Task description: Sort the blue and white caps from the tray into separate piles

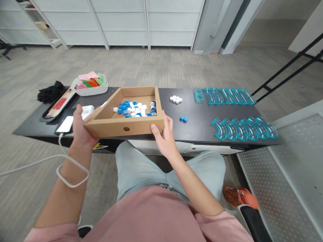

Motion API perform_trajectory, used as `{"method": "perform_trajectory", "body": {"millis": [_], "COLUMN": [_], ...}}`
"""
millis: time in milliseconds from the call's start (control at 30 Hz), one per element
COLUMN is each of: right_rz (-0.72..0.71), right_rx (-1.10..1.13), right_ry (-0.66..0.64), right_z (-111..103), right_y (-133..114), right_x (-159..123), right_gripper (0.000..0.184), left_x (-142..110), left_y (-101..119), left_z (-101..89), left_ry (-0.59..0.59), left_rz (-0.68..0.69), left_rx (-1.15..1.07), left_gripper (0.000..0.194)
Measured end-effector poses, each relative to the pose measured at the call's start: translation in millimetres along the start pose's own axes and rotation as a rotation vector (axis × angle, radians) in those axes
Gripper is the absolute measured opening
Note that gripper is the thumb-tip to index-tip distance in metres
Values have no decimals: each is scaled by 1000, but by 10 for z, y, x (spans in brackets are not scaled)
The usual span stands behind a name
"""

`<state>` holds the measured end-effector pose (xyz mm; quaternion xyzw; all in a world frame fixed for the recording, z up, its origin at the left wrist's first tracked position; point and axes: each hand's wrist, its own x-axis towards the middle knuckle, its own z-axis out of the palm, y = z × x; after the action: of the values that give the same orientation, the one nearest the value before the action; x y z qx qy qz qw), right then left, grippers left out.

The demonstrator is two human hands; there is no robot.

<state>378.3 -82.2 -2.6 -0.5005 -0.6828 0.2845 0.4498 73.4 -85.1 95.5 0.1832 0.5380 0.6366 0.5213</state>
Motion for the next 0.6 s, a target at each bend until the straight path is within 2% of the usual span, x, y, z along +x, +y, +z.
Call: {"method": "perform_trajectory", "body": {"millis": [300, 600], "right_rz": [10, 22], "right_rx": [56, 59], "right_ry": [10, 11], "right_z": [32, 24], "right_y": [23, 40], "right_x": [-24, -46], "right_gripper": [83, 83], "left_x": [-18, 73], "left_y": [-13, -116], "left_z": [35, -59], "left_ry": [12, 8], "left_rz": [-3, 1], "left_rx": [-36, -94], "left_gripper": [70, 66]}}
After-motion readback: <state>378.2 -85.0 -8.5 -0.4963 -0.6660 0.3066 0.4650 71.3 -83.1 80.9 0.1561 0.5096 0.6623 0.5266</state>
